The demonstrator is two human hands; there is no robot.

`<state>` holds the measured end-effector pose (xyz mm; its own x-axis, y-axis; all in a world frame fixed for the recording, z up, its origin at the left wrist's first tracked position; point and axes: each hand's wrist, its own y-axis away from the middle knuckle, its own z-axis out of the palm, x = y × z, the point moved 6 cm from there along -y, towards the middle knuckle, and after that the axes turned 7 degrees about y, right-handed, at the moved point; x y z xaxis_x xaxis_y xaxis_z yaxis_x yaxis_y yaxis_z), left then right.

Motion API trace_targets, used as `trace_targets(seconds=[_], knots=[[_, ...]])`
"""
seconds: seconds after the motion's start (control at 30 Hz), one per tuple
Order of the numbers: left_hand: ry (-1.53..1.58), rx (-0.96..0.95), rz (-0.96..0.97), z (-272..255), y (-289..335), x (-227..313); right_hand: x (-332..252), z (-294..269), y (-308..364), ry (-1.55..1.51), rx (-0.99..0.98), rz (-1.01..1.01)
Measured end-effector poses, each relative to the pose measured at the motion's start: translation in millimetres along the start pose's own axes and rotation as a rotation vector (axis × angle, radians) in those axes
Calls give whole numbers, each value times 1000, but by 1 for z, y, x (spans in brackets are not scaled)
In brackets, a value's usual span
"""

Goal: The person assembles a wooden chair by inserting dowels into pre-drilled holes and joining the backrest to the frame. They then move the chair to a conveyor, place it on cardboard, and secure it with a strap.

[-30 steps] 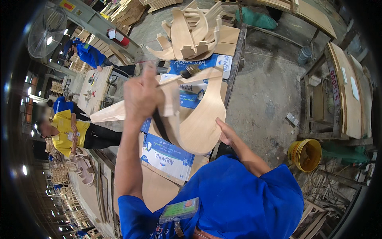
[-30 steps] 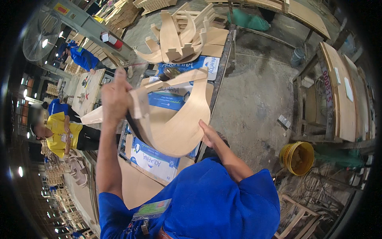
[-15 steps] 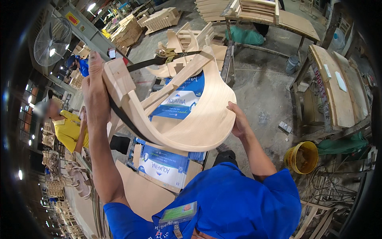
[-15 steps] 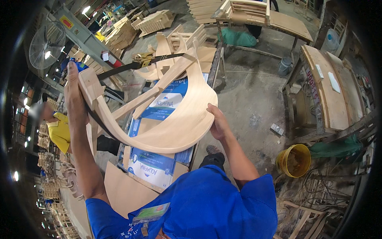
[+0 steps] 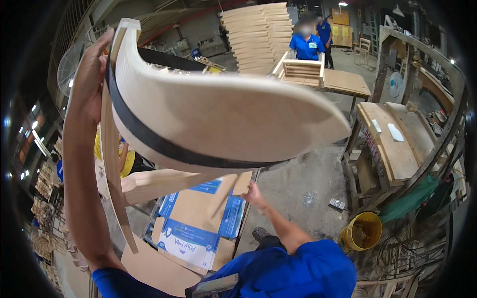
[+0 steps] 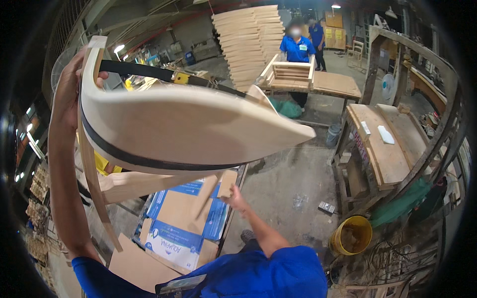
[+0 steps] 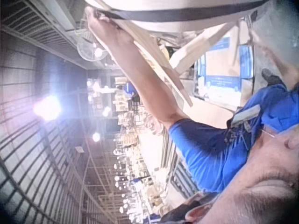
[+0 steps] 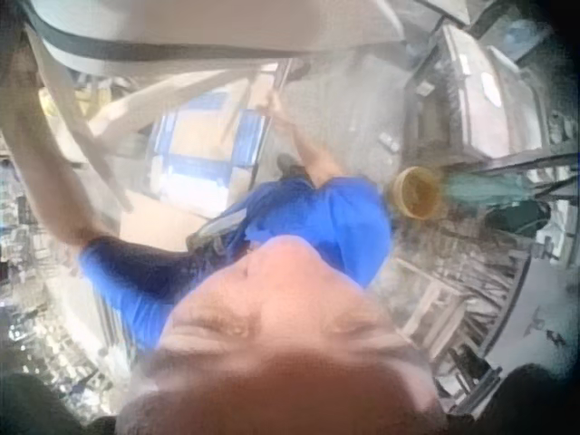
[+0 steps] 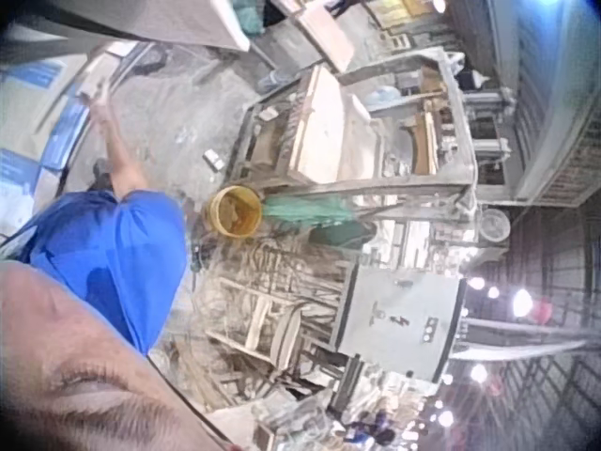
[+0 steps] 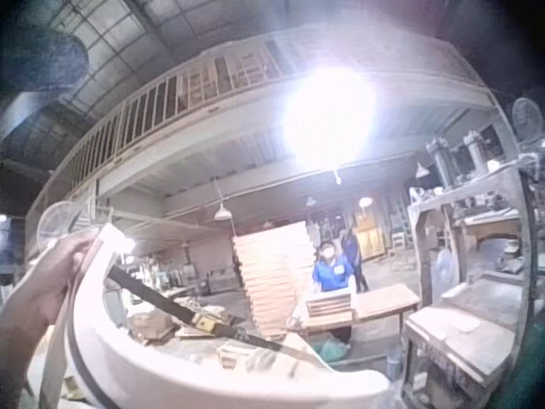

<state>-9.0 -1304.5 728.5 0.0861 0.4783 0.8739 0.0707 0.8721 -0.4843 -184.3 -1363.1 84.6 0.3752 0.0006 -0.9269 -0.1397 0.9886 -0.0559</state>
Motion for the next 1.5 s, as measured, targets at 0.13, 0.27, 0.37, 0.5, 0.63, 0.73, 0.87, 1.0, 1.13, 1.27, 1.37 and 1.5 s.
trace_targets(seconds=[0.13, 0.27, 0.37, 0.5, 0.63, 0.73, 0.87, 1.0, 1.13, 1.27, 1.37, 1.5], knots=[[202, -64, -129, 50, -6, -20, 11, -12, 23, -248, -62, -42], [236, -247, -213, 120, -21, -56, 3, -46, 72, -366, 269, 68], [142, -270, -233, 161, -56, -77, -30, -89, 92, -392, 437, 69], [-263, -269, -34, 232, -54, -148, -72, -188, 129, -365, 665, 98], [-393, -387, -37, 217, -29, -263, -114, -278, 157, -299, 881, 110], [-289, -430, -336, 259, -1, -345, -162, -371, 196, -132, 1072, 80], [-220, -535, -418, 326, -16, -416, -200, -439, 251, 50, 1172, 100], [-136, -695, -445, 384, -33, -483, -197, -459, 290, 89, 1293, 288], [-43, -818, -491, 429, -43, -549, -207, -455, 310, 120, 1415, 265], [21, -934, -537, 494, -65, -599, -224, -461, 315, 82, 1595, 193], [70, -1017, -568, 543, -86, -631, -231, -466, 307, 79, 1682, 185], [100, -1137, -634, 593, -124, -672, -235, -466, 278, 12, 1763, 174]])
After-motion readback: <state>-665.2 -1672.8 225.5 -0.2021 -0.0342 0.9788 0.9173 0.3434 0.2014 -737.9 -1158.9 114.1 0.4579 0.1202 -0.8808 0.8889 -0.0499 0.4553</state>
